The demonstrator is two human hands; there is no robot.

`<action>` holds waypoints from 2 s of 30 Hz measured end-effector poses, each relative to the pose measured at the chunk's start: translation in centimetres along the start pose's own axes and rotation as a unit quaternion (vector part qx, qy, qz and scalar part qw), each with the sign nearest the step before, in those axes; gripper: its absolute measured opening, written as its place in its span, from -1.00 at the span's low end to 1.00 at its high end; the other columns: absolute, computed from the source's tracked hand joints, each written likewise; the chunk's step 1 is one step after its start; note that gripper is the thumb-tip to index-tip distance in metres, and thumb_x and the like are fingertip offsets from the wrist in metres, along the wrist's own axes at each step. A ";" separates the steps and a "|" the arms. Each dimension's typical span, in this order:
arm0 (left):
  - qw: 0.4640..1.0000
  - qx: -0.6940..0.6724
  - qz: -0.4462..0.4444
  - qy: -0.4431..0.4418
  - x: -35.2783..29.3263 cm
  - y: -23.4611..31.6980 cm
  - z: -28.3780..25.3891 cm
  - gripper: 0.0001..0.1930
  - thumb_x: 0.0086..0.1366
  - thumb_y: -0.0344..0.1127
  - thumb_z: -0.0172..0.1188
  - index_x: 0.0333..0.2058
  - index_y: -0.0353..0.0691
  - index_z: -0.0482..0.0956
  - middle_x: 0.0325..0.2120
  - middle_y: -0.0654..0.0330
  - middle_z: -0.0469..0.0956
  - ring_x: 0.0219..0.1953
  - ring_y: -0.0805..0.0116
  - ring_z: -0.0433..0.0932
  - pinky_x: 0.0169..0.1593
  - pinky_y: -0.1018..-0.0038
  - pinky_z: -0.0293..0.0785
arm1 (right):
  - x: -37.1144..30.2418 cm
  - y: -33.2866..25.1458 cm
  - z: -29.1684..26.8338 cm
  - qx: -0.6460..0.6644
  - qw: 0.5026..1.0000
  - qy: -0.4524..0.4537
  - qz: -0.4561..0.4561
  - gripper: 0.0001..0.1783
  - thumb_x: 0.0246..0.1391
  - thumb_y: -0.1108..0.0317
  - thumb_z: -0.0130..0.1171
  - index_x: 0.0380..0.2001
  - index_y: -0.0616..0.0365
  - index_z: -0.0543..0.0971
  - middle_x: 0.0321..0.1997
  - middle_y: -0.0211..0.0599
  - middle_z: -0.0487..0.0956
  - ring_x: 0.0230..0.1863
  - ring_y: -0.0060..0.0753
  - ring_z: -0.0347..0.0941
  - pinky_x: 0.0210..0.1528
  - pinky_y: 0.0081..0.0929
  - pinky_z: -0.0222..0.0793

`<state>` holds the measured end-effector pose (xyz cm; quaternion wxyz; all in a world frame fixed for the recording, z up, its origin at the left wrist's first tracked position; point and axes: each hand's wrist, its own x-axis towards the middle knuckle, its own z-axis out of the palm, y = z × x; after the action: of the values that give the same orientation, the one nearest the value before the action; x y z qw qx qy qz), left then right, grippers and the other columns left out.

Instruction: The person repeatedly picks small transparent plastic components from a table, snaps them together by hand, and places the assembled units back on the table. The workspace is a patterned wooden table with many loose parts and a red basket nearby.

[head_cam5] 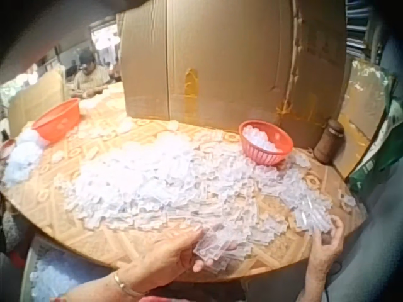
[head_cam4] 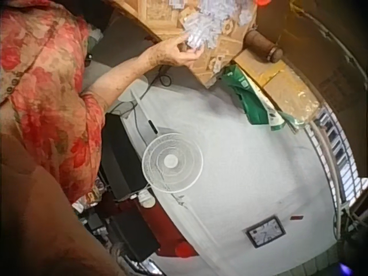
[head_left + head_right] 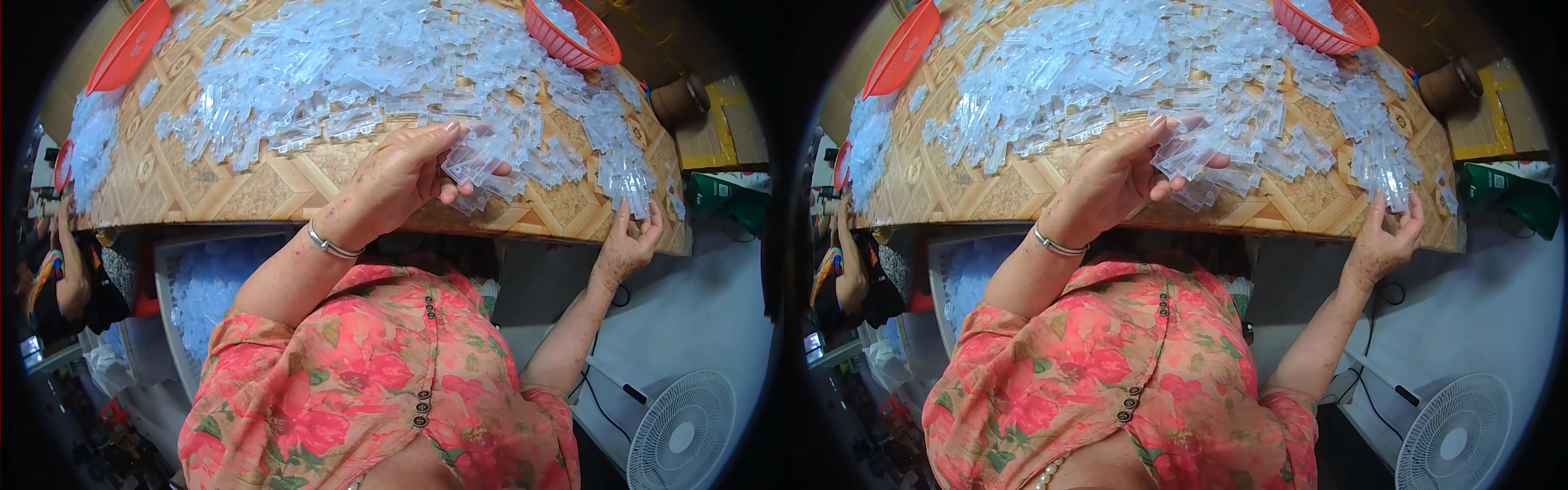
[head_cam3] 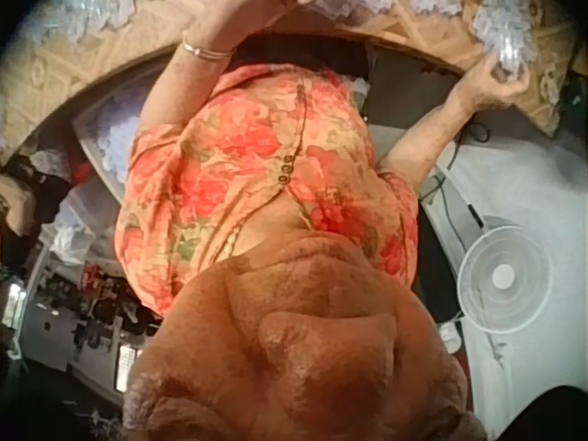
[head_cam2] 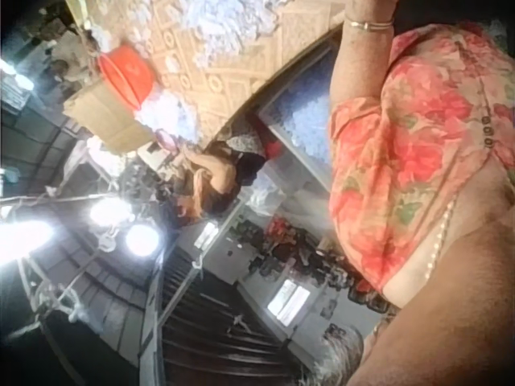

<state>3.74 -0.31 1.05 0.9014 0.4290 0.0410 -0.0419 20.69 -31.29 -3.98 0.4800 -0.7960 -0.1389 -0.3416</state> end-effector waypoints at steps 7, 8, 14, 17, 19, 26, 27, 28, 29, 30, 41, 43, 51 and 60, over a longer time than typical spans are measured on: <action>0.997 -0.026 -0.009 0.065 -1.2 0.6 1.1 -0.43 0.54 0.05 -0.23 0.29 -0.25 0.27 0.03 -0.23 0.52 -0.42 0.49 0.49 -0.39 0.71 0.41 | -3.0 -5.3 -0.2 -0.204 0.954 -0.107 -0.193 -0.51 -0.10 0.41 0.46 -0.04 0.08 0.55 -0.29 -0.33 0.55 -0.38 -0.44 0.49 0.06 -0.29 0.41; 0.997 -0.056 -0.016 0.053 -1.3 0.7 1.1 -0.43 0.54 0.05 -0.23 0.31 -0.24 0.24 0.06 -0.25 0.49 -0.40 0.48 0.50 -0.38 0.70 0.41 | -3.2 -5.7 -0.1 -0.196 0.947 -0.130 -0.220 -0.51 -0.12 0.41 0.46 -0.05 0.05 0.56 -0.36 -0.41 0.55 -0.41 -0.48 0.48 0.14 -0.22 0.34; 0.986 -0.164 -0.018 0.029 -1.3 0.8 1.1 -0.42 0.55 0.00 -0.25 0.40 -0.17 0.07 0.16 -0.38 0.35 -0.33 0.40 0.54 -0.33 0.67 0.43 | -3.8 -6.6 -1.0 -0.141 0.942 -0.263 -0.154 -0.37 -0.22 0.39 0.46 0.03 0.00 0.54 -0.34 -0.50 0.53 -0.39 -0.53 0.47 0.29 -0.14 0.14; 0.990 -0.139 -0.017 0.030 -1.3 0.8 1.2 -0.43 0.54 -0.04 -0.21 0.41 -0.14 0.04 0.16 -0.40 0.34 -0.31 0.41 0.54 -0.32 0.67 0.43 | -3.2 -7.9 -1.3 -0.146 0.932 -0.304 -0.130 -0.26 -0.28 0.31 0.50 0.10 -0.01 0.50 -0.14 -0.39 0.54 -0.16 -0.43 0.48 0.30 -0.15 0.13; 0.988 -0.154 -0.017 0.014 -1.5 0.8 1.2 -0.42 0.54 -0.06 -0.19 0.41 -0.15 0.03 0.16 -0.40 0.34 -0.29 0.40 0.54 -0.31 0.67 0.43 | -2.5 -8.9 -1.6 -0.154 0.928 -0.316 -0.124 -0.17 -0.32 0.23 0.53 0.15 0.00 0.48 0.00 -0.30 0.51 0.02 -0.31 0.44 0.31 -0.16 0.12; 0.990 -0.136 -0.013 -0.027 -2.0 0.7 1.0 -0.41 0.52 -0.08 -0.15 0.40 -0.21 0.03 0.11 -0.30 0.43 -0.25 0.43 0.55 -0.27 0.66 0.44 | -2.2 -9.1 -0.4 -0.175 0.912 -0.353 -0.118 -0.10 -0.31 0.03 0.53 0.14 0.16 0.45 0.09 -0.16 0.47 0.15 -0.09 0.37 0.27 -0.11 0.15; 0.991 -0.132 -0.007 -0.034 -2.0 0.5 0.9 -0.40 0.52 -0.07 -0.14 0.40 -0.22 0.04 0.11 -0.28 0.44 -0.23 0.43 0.56 -0.26 0.65 0.45 | -2.5 -9.2 -0.2 -0.182 0.914 -0.349 -0.101 -0.11 -0.30 0.03 0.53 0.13 0.17 0.45 0.08 -0.16 0.47 0.15 -0.09 0.37 0.26 -0.11 0.16; 0.991 -0.129 -0.001 -0.041 -2.0 0.3 0.8 -0.40 0.52 -0.07 -0.14 0.40 -0.23 0.04 0.10 -0.26 0.45 -0.20 0.42 0.57 -0.25 0.64 0.46 | -2.8 -9.2 0.0 -0.190 0.916 -0.344 -0.084 -0.11 -0.30 0.02 0.53 0.12 0.19 0.46 0.08 -0.15 0.47 0.14 -0.08 0.37 0.25 -0.11 0.17; 0.991 -0.125 0.005 -0.048 -2.1 0.1 0.8 -0.39 0.51 -0.06 -0.13 0.39 -0.25 0.05 0.09 -0.25 0.46 -0.18 0.42 0.57 -0.25 0.63 0.48 | -3.1 -9.1 0.2 -0.191 0.919 -0.337 -0.073 -0.13 -0.30 0.04 0.53 0.12 0.19 0.46 0.08 -0.15 0.47 0.13 -0.07 0.38 0.24 -0.11 0.18; 0.995 -0.098 0.008 -0.028 -2.1 0.1 1.0 -0.39 0.51 -0.05 -0.12 0.39 -0.26 0.05 0.09 -0.24 0.47 -0.14 0.39 0.58 -0.23 0.61 0.50 | -3.3 -8.9 0.4 -0.191 0.922 -0.330 -0.063 -0.14 -0.30 0.05 0.53 0.11 0.19 0.47 0.08 -0.15 0.47 0.13 -0.07 0.39 0.23 -0.11 0.19; 0.999 -0.012 -0.029 -0.015 -2.1 -1.0 2.4 -0.39 0.45 -0.15 0.04 0.34 -0.35 0.15 0.10 -0.03 0.48 0.09 0.26 0.54 0.09 0.38 0.56 | -4.0 -13.7 1.0 0.118 0.937 -0.302 -0.126 -0.12 -0.33 0.27 0.51 0.17 0.22 0.44 0.11 -0.06 0.44 0.09 -0.13 0.43 0.08 -0.30 0.41; 0.999 -0.019 -0.027 -0.015 -2.2 -1.1 2.7 -0.42 0.44 -0.22 0.05 0.33 -0.36 0.18 0.12 0.09 0.47 0.10 0.33 0.53 0.13 0.38 0.52 | -4.4 -14.5 1.6 0.115 0.934 -0.306 -0.145 -0.11 -0.35 0.28 0.52 0.17 0.21 0.44 0.11 -0.06 0.44 0.10 -0.10 0.43 0.10 -0.27 0.41; 0.999 0.022 -0.017 -0.019 -2.5 -1.5 2.6 -0.47 0.46 -0.27 0.03 0.32 -0.36 0.21 0.14 0.09 0.44 0.10 0.39 0.50 0.15 0.41 0.48 | -5.2 -15.0 2.6 0.114 0.930 -0.311 -0.156 -0.07 -0.38 0.27 0.54 0.19 0.18 0.44 0.13 -0.05 0.44 0.14 -0.03 0.41 0.16 -0.20 0.39; 0.999 0.025 -0.005 -0.030 -2.4 -2.0 2.1 -0.49 0.47 -0.27 0.03 0.31 -0.34 0.25 0.13 0.09 0.44 0.09 0.36 0.49 0.13 0.38 0.49 | -5.3 -15.0 3.2 0.106 0.922 -0.325 -0.182 -0.08 -0.34 0.31 0.52 0.20 0.19 0.41 0.15 -0.06 0.49 0.15 -0.02 0.42 0.17 -0.19 0.36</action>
<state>1.26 -3.06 1.09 0.8912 0.4493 0.0147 -0.0599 9.92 -20.48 1.53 0.4195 -0.7685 -0.4657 -0.1288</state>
